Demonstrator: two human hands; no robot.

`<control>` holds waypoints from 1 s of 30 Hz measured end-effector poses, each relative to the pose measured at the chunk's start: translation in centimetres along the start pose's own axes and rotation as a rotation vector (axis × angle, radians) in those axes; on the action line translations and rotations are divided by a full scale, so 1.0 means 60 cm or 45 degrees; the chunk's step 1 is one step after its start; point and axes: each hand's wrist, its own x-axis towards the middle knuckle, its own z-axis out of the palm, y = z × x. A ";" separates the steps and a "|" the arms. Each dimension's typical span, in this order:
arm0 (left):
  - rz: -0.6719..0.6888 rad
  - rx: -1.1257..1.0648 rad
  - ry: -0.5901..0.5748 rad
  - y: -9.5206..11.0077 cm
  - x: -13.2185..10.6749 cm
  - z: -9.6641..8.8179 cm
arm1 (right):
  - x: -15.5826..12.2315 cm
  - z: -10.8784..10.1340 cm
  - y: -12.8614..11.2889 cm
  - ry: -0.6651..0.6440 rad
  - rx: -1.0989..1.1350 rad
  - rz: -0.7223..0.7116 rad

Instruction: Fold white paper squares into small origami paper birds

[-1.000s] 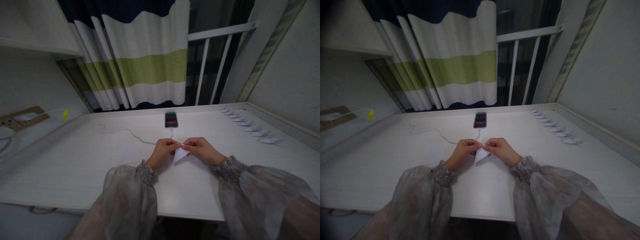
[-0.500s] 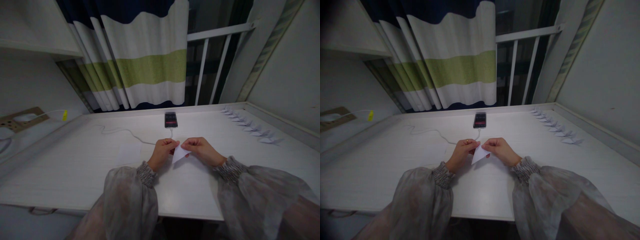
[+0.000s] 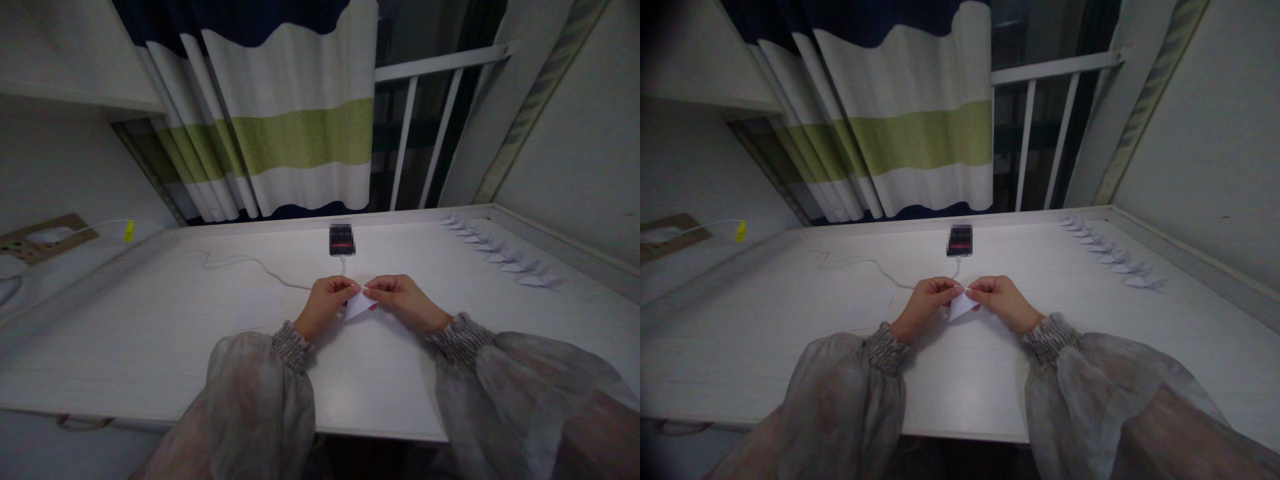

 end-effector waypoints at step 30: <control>0.055 0.075 0.111 0.007 0.000 -0.001 | -0.001 -0.023 -0.010 -0.148 0.015 0.099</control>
